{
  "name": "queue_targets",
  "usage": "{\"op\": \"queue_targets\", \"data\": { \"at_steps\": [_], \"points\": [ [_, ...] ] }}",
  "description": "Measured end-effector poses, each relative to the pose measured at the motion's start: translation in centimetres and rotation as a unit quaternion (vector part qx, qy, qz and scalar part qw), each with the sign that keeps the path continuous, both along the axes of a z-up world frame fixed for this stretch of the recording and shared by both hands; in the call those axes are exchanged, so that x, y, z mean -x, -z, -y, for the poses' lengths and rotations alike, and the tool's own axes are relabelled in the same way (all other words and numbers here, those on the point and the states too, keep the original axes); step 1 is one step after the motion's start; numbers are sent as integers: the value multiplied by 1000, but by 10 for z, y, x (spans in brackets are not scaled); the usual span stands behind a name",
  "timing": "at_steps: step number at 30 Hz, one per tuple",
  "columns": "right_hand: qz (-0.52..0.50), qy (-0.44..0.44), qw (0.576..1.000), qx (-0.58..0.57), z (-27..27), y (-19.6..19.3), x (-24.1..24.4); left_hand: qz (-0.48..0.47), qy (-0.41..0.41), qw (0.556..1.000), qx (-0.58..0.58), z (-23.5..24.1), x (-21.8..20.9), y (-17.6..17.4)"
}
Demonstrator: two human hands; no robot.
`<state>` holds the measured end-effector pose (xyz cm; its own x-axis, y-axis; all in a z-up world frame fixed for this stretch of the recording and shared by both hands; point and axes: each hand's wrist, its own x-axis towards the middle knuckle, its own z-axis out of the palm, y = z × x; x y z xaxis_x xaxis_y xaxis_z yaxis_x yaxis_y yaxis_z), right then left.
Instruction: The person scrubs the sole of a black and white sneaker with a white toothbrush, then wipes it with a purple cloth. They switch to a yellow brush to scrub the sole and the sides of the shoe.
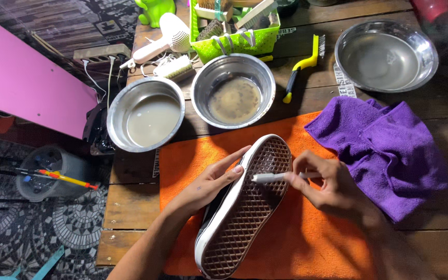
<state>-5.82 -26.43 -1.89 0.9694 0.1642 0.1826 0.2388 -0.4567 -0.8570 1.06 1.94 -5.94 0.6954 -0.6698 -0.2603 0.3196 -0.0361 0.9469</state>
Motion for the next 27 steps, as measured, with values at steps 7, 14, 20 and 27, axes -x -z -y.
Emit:
{"op": "queue_targets", "data": {
  "at_steps": [7,14,20,27],
  "points": [
    [-52,52,996,52,29,20,-10,-2,11,1000,3,5,0,-2],
    [-57,6,998,-10,40,29,-9,-3,11,1000,10,3,4,-4],
    [-89,27,995,-23,45,40,-10,-4,6,1000,13,0,7,-6],
    [-65,95,991,61,54,26,-15,-6,5,1000,14,4,2,-8]
  ]
}}
